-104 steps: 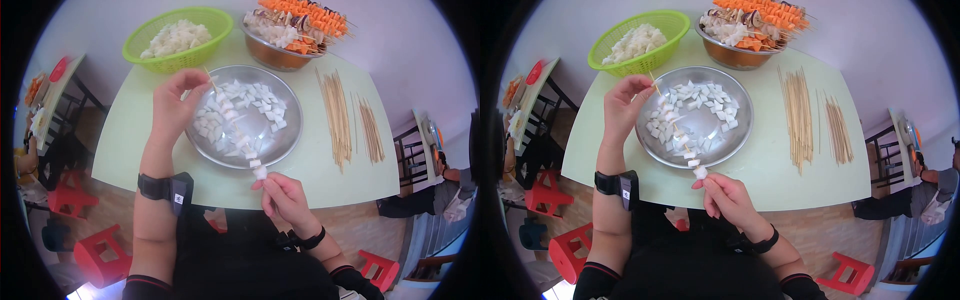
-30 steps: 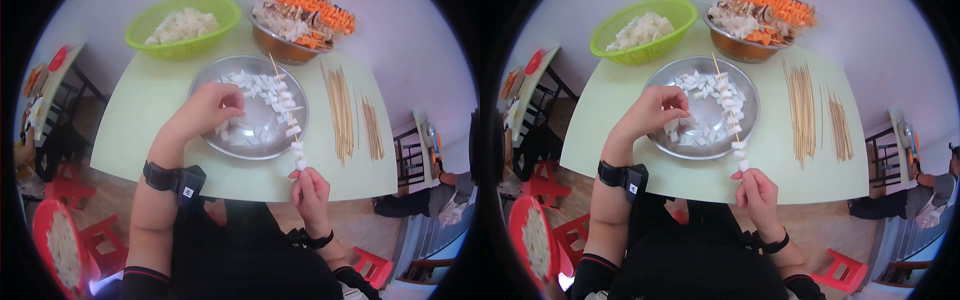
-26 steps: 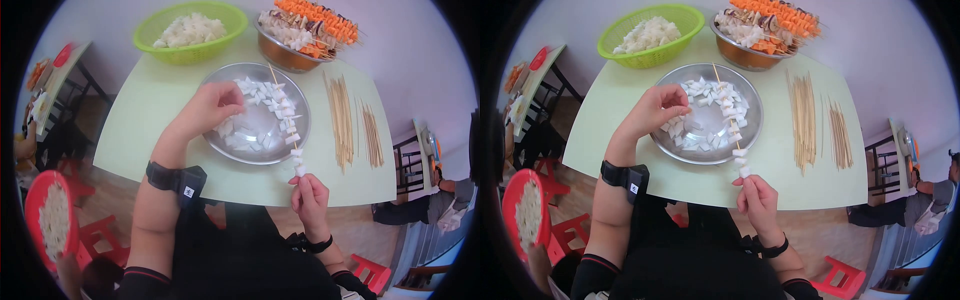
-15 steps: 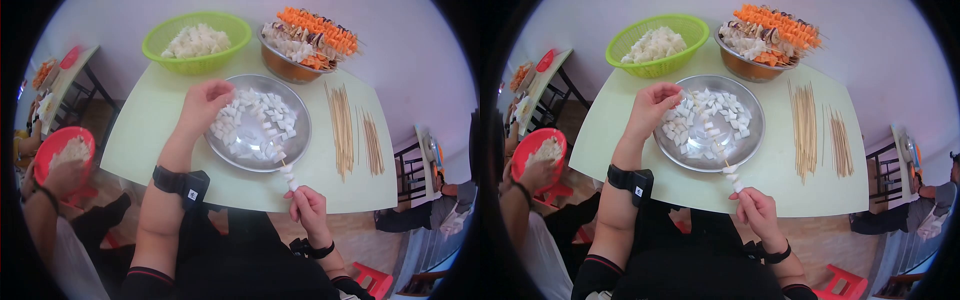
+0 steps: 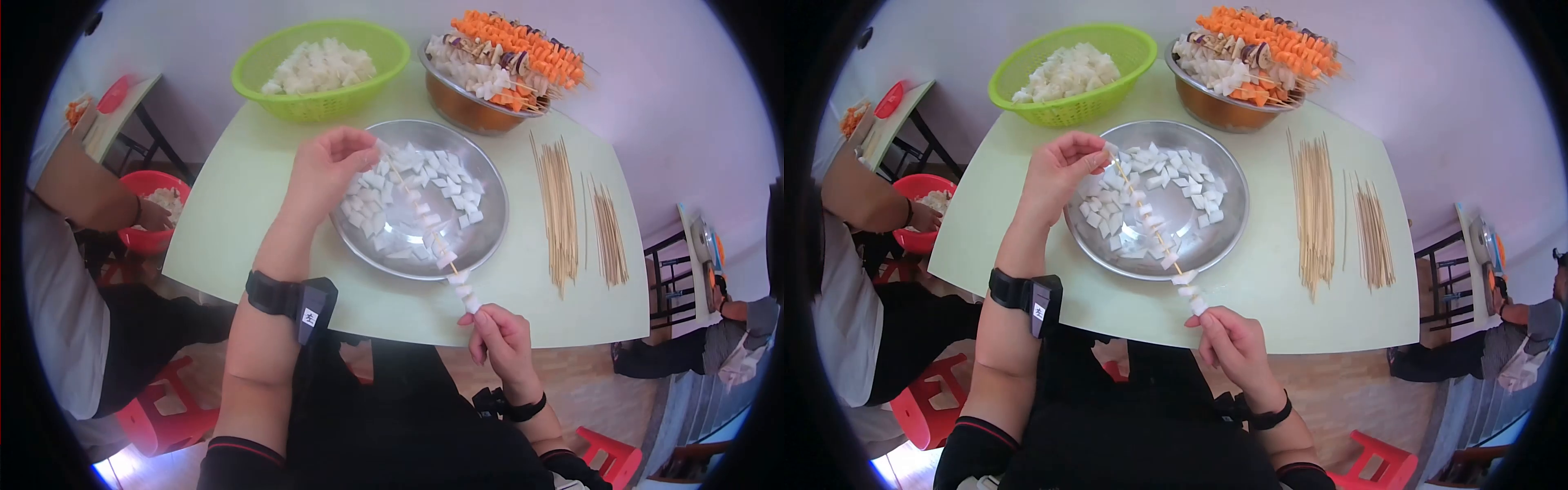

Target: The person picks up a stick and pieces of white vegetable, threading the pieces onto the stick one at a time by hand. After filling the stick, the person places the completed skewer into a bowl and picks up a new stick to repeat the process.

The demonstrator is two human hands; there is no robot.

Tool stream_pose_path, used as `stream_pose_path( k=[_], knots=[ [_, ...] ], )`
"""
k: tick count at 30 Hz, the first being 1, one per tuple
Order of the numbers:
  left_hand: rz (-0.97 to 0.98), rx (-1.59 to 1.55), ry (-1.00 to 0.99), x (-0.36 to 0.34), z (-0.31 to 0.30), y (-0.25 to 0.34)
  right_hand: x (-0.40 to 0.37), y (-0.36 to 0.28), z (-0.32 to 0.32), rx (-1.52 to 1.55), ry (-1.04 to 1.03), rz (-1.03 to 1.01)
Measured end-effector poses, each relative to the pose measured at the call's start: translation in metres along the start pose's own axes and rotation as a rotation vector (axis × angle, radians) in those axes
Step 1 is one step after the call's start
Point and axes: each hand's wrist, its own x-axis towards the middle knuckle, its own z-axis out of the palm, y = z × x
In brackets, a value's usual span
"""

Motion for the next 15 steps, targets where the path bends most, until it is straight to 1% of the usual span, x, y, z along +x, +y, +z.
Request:
stream_pose_path(
  k=[5, 11, 15],
  knots=[
    [0.003, 0.01, -0.016, 0.0001, 0.0016, 0.0008, 0.0013, -0.0009, 0.0009, 0.049, -0.012, 0.003],
    [0.011, 0.022, -0.016, -0.0013, 0.0039, 0.0043, 0.001, 0.0023, -0.0005, 0.025, -0.005, 0.007],
    [0.051, 0.037, -0.007, -0.0009, 0.0045, 0.0042, 0.0016, 0.0012, -0.0001, 0.016, -0.001, 0.016]
  ],
)
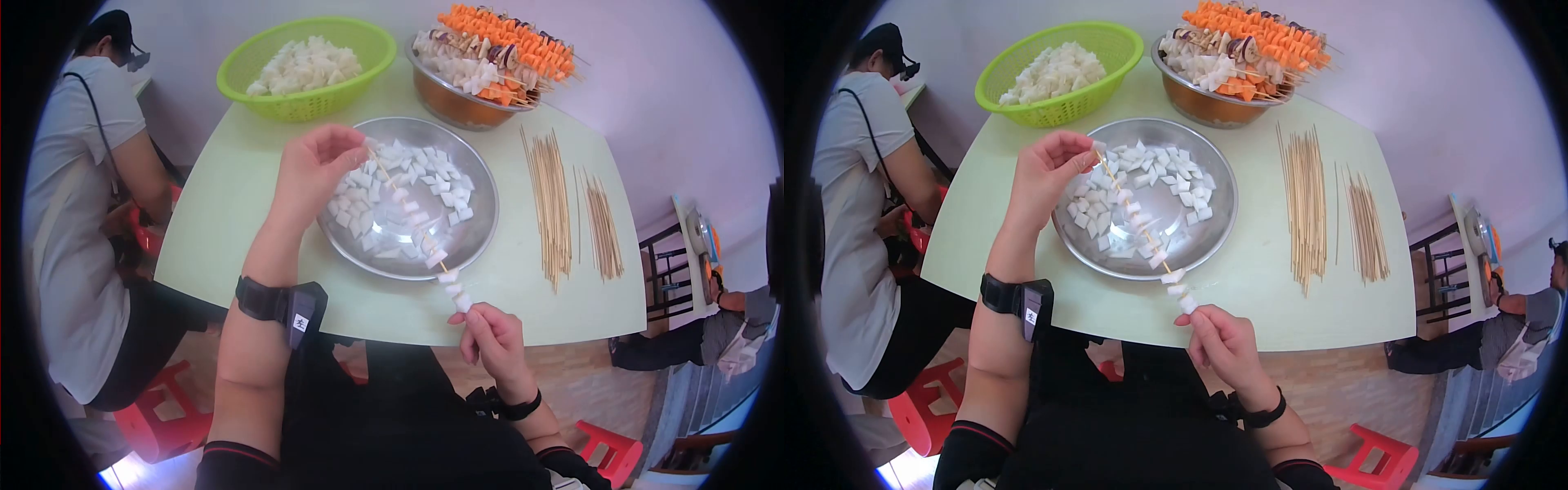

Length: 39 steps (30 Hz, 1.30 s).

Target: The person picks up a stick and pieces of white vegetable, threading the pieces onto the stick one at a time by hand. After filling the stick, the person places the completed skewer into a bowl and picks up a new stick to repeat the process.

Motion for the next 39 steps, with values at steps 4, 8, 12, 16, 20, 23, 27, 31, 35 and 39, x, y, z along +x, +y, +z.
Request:
stream_pose_path(
  k=[4, 8, 12, 16, 20, 23, 27, 31, 35, 39],
  knots=[
    [0.002, -0.006, 0.004, -0.001, 0.002, -0.001, -0.001, 0.0, 0.0, -0.033, -0.006, -0.005],
    [0.02, 0.054, 0.0, 0.0, 0.0, -0.004, 0.0, 0.001, 0.0, -0.047, -0.001, -0.001],
    [0.002, 0.065, 0.003, -0.001, 0.002, -0.003, -0.001, -0.001, 0.0, -0.045, 0.001, -0.004],
    [0.02, 0.08, -0.017, -0.002, 0.002, -0.003, -0.001, 0.0, -0.001, -0.062, -0.01, -0.009],
    [0.044, 0.141, -0.029, -0.002, 0.002, -0.002, -0.001, 0.002, -0.003, -0.069, -0.039, -0.033],
    [0.039, 0.156, -0.024, -0.002, 0.002, -0.003, 0.0, 0.0, -0.004, -0.069, -0.041, -0.038],
    [0.058, 0.123, 0.009, 0.0, 0.003, -0.005, 0.002, -0.001, -0.004, -0.062, -0.038, -0.031],
    [0.017, 0.178, -0.056, 0.003, 0.0, -0.005, 0.004, -0.004, -0.007, -0.025, -0.054, 0.013],
    [0.028, 0.101, -0.037, -0.001, 0.001, -0.006, 0.005, -0.001, -0.007, 0.03, -0.098, 0.03],
    [0.082, 0.081, -0.021, 0.002, 0.002, -0.01, 0.006, -0.005, -0.008, 0.034, -0.09, 0.05]
  ],
)
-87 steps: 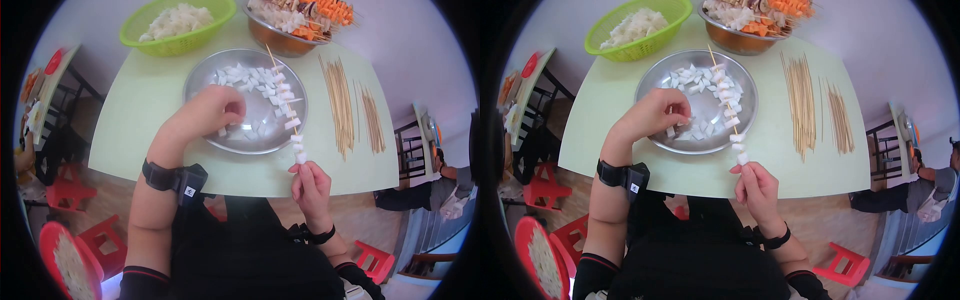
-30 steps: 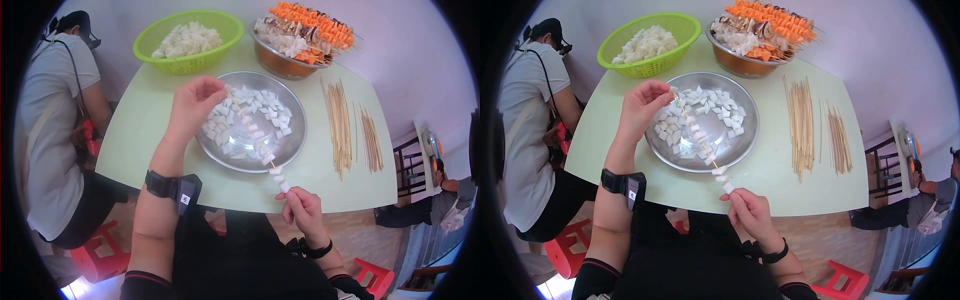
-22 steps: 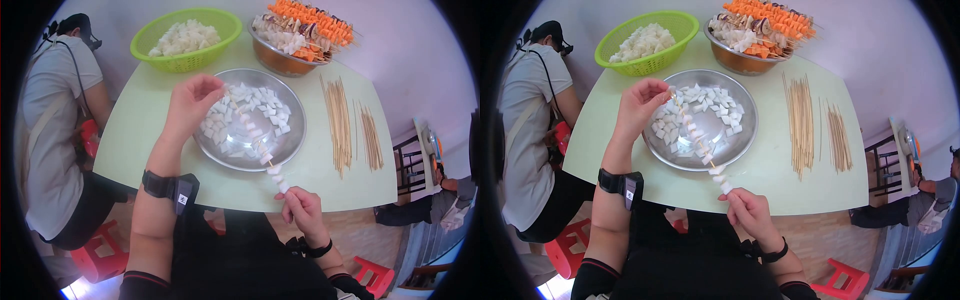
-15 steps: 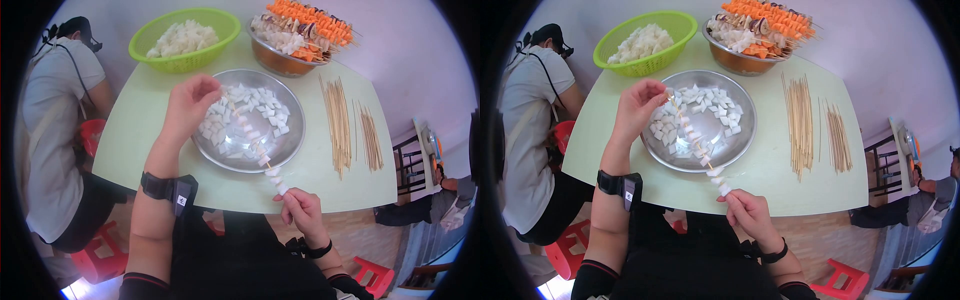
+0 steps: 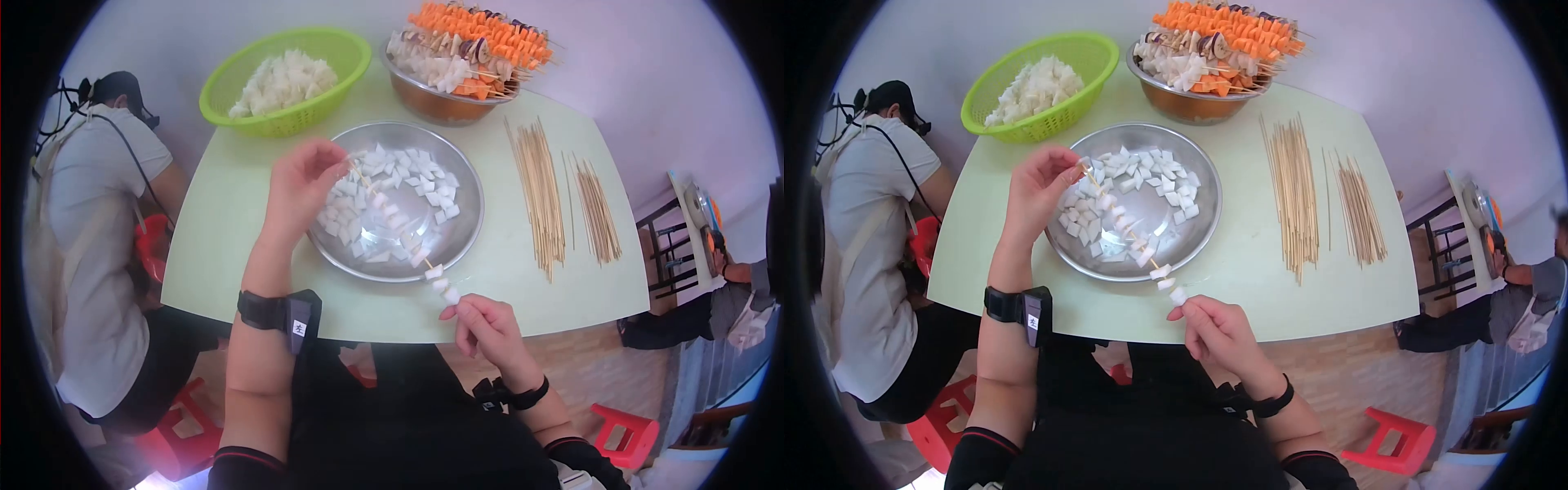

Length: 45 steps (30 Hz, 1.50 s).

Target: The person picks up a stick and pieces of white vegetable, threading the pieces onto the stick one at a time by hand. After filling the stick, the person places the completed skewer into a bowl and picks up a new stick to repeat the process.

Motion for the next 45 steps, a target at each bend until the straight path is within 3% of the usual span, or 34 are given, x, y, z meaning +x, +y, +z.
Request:
stream_pose_path(
  k=[5, 7, 17, 26, 32, 36, 39, 41, 43, 45],
  knots=[
    [0.023, 0.018, 0.008, 0.0, -0.001, 0.0, 0.003, -0.008, -0.005, 0.237, -0.132, 0.094],
    [-0.001, 0.142, 0.011, -0.002, 0.0, 0.003, 0.006, -0.013, -0.002, 0.243, -0.13, 0.098],
    [-0.027, 0.009, -0.009, -0.004, 0.001, 0.001, 0.015, -0.01, 0.009, 0.073, -0.077, 0.01],
    [-0.035, -0.078, -0.048, -0.001, 0.002, -0.001, 0.023, -0.004, 0.013, 0.178, -0.106, 0.038],
    [-0.077, 0.074, -0.082, -0.001, 0.004, 0.01, 0.024, 0.0, 0.012, 0.195, -0.084, 0.013],
    [0.003, 0.02, -0.054, 0.0, 0.004, 0.006, 0.022, 0.006, 0.008, 0.31, 0.034, -0.024],
    [-0.023, 0.22, -0.108, -0.003, 0.002, 0.002, 0.018, 0.003, 0.003, 0.343, 0.085, -0.025],
    [0.046, 0.338, -0.17, -0.001, 0.005, -0.007, 0.015, -0.004, 0.0, 0.199, 0.181, 0.016],
    [-0.033, 0.408, -0.24, -0.003, 0.004, -0.004, 0.011, -0.003, -0.004, 0.148, 0.2, -0.017],
    [0.141, 0.429, -0.321, -0.005, -0.001, -0.011, 0.005, -0.003, -0.007, 0.088, 0.231, -0.083]
  ],
)
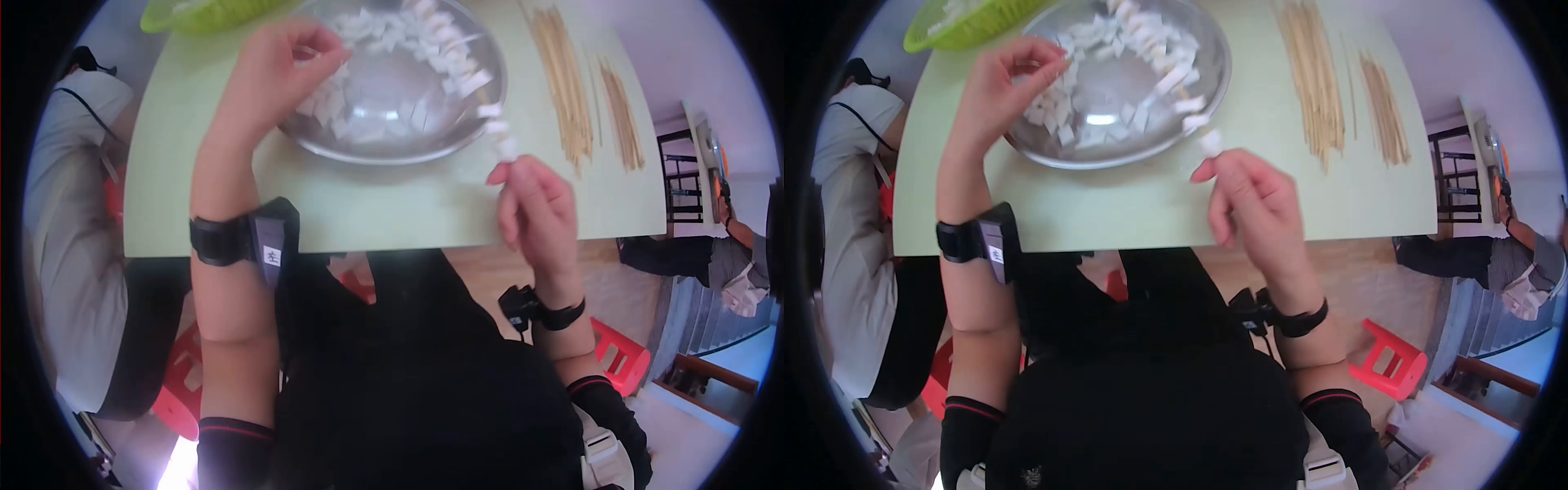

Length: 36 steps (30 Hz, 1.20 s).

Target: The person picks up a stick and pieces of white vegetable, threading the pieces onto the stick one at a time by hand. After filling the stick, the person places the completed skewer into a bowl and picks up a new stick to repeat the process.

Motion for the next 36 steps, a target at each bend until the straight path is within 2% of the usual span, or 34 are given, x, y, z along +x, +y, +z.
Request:
stream_pose_path(
  k=[2, 5, 7, 8, 15, 22, 23, 25, 27, 31, 32, 34, 35, 36],
  knots=[
    [-0.018, -0.023, -0.077, -0.005, 0.003, 0.019, -0.002, 0.008, -0.01, 0.001, 0.002, 0.018],
    [0.104, -0.002, -0.195, -0.001, 0.009, 0.015, 0.0, 0.013, -0.017, 0.001, 0.035, 0.002],
    [-0.016, 0.007, -0.3, -0.002, 0.016, 0.029, 0.0, 0.018, -0.019, 0.0, 0.014, -0.005],
    [-0.002, -0.048, -0.334, -0.001, 0.02, 0.031, -0.001, 0.018, -0.019, 0.001, 0.018, -0.005],
    [0.107, 0.295, -0.43, 0.011, 0.039, 0.043, -0.005, 0.012, -0.017, 0.037, 0.01, 0.019],
    [-0.051, 0.167, -0.487, 0.019, 0.037, 0.053, -0.006, 0.008, -0.016, 0.002, -0.019, 0.004],
    [-0.024, 0.17, -0.481, 0.02, 0.035, 0.056, -0.006, 0.009, -0.015, 0.005, -0.023, 0.014],
    [-0.118, 0.117, -0.435, 0.024, 0.035, 0.059, -0.004, 0.007, -0.02, 0.003, -0.018, 0.046],
    [-0.021, 0.137, -0.349, 0.03, 0.032, 0.056, -0.004, 0.009, -0.02, 0.062, -0.011, 0.069],
    [-0.124, -0.097, -0.189, 0.035, 0.021, 0.041, 0.0, 0.007, -0.021, -0.017, -0.062, -0.001],
    [-0.084, -0.098, -0.168, 0.034, 0.019, 0.034, 0.0, 0.01, -0.02, -0.025, -0.055, 0.006],
    [-0.104, -0.249, -0.004, 0.035, 0.013, 0.024, 0.0, 0.01, -0.017, -0.044, -0.04, 0.013],
    [-0.06, -0.251, 0.005, 0.034, 0.01, 0.021, -0.001, 0.01, -0.015, -0.049, -0.022, 0.018],
    [-0.086, -0.376, 0.055, 0.035, 0.006, 0.019, 0.001, 0.016, -0.014, -0.018, -0.023, -0.003]
  ],
)
